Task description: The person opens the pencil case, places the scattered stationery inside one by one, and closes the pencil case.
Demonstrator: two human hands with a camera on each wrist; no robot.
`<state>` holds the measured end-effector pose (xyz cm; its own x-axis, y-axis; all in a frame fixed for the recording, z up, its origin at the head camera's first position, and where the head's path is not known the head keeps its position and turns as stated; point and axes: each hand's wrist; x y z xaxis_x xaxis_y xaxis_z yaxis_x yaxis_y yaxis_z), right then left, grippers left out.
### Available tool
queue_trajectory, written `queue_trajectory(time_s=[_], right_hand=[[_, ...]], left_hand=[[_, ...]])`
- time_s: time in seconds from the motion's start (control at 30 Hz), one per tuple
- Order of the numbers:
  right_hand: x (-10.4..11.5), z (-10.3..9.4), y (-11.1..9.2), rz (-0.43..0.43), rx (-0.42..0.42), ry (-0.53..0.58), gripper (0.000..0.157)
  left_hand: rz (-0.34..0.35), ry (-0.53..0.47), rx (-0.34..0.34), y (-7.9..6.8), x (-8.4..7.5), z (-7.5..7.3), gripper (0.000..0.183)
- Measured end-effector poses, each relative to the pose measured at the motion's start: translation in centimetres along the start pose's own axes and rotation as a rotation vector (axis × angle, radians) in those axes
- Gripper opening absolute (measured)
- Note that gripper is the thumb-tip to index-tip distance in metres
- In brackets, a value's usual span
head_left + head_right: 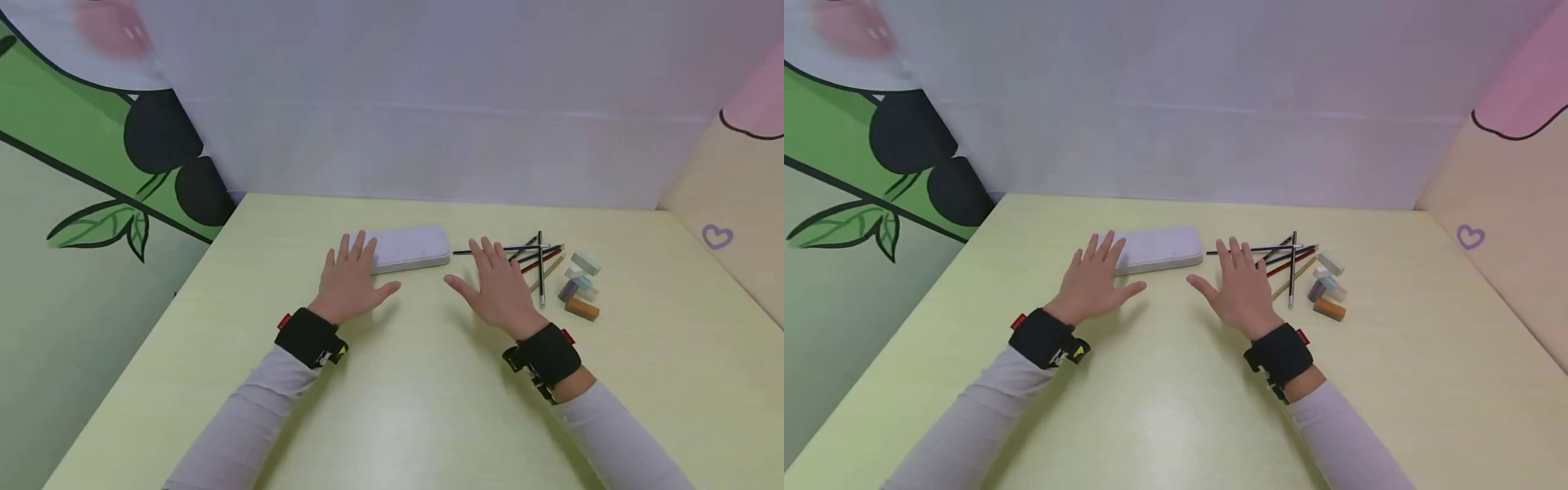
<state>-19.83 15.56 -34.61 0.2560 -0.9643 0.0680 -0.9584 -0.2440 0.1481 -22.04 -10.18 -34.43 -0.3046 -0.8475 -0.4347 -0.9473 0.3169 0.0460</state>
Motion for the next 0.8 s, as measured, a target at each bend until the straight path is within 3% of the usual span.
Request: queue_trajectory(time_s=[0.13,0.37,0.63,0.8], right_hand=[[-0.1,0.2,0.3,-0.009,-0.002,-0.005,0.087],[-0.5,0.3,0.3,-0.006,0.013,0.019,0.089],[-0.3,0.3,-0.1,-0.021,0.021,0.039,0.087],[-0.2,0.3,-0.4,-0.020,0.021,0.029,0.087]], left_hand=[[0.048,0.018,0.043,0.8,1.0,-0.2,0.090],[0.119,0.055,0.100,1.8,1.7,-1.8,0.088],[0.143,0.098,0.185,3.8,3.3,-2.8,0.087],[0.139,0.033,0.239,4.6,3.7,-2.7,0.087]])
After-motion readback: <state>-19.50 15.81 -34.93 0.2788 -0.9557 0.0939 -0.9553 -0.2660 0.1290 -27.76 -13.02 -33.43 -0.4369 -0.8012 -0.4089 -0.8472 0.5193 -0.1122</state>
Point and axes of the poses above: each hand's wrist, its own y-axis towards the middle knuckle, its own z-axis out of the palm, x = y × z, and after that the axes turned 15 degrees about -y, right-handed
